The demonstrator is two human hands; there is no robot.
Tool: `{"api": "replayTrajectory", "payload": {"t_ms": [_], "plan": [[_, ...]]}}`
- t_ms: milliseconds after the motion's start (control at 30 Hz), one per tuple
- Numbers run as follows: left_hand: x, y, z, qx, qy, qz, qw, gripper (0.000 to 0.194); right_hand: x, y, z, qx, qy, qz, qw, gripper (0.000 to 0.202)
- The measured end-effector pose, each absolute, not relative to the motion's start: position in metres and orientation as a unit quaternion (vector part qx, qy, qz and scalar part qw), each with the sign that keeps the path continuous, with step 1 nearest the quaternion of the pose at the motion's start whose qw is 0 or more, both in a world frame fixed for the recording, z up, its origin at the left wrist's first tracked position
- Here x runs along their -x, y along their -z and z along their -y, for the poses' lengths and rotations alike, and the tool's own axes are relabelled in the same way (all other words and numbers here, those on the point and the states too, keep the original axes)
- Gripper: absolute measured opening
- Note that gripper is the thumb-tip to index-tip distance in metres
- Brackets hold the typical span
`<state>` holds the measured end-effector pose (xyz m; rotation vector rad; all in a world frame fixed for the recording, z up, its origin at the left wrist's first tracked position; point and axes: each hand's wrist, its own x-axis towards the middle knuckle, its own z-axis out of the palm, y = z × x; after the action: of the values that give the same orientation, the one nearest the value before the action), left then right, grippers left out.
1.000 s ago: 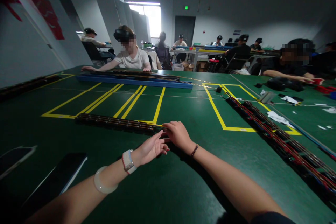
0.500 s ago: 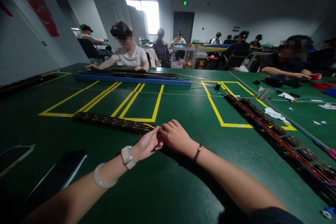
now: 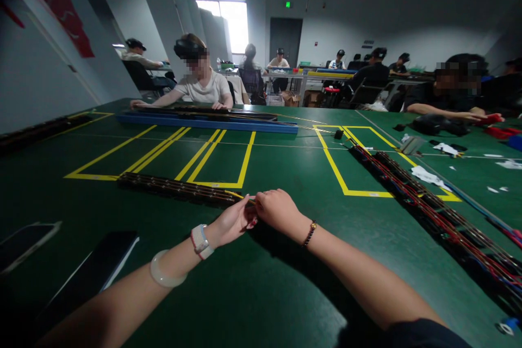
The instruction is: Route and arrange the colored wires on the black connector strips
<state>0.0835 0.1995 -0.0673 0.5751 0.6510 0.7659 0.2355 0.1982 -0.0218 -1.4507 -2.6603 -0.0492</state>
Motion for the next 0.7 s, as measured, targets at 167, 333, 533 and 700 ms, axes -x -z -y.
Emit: {"api": "replayTrajectory", "payload": {"t_ms": [167, 333, 533, 700], "plan": [[-0.088, 0.066, -0.193, -0.317, -0.381, -0.332, 0.802, 0.023, -0.243, 0.025, -0.212, 0.444, 0.115, 0.879, 0.13, 0.03], [-0.092, 0.058, -0.186, -0.318, -0.38, -0.371, 0.785, 0.019, -0.244, 0.045, -0.237, 0.441, 0.158, 0.877, 0.108, 0.032], [-0.096, 0.055, -0.178, -0.342, -0.422, -0.385, 0.747, 0.017, -0.24, 0.057, -0.24, 0.407, 0.125, 0.904, 0.046, 0.026], [-0.094, 0.056, -0.18, -0.414, -0.399, -0.437, 0.692, 0.019, -0.246, 0.066, -0.239, 0.397, 0.114, 0.908, 0.076, 0.03]]}}
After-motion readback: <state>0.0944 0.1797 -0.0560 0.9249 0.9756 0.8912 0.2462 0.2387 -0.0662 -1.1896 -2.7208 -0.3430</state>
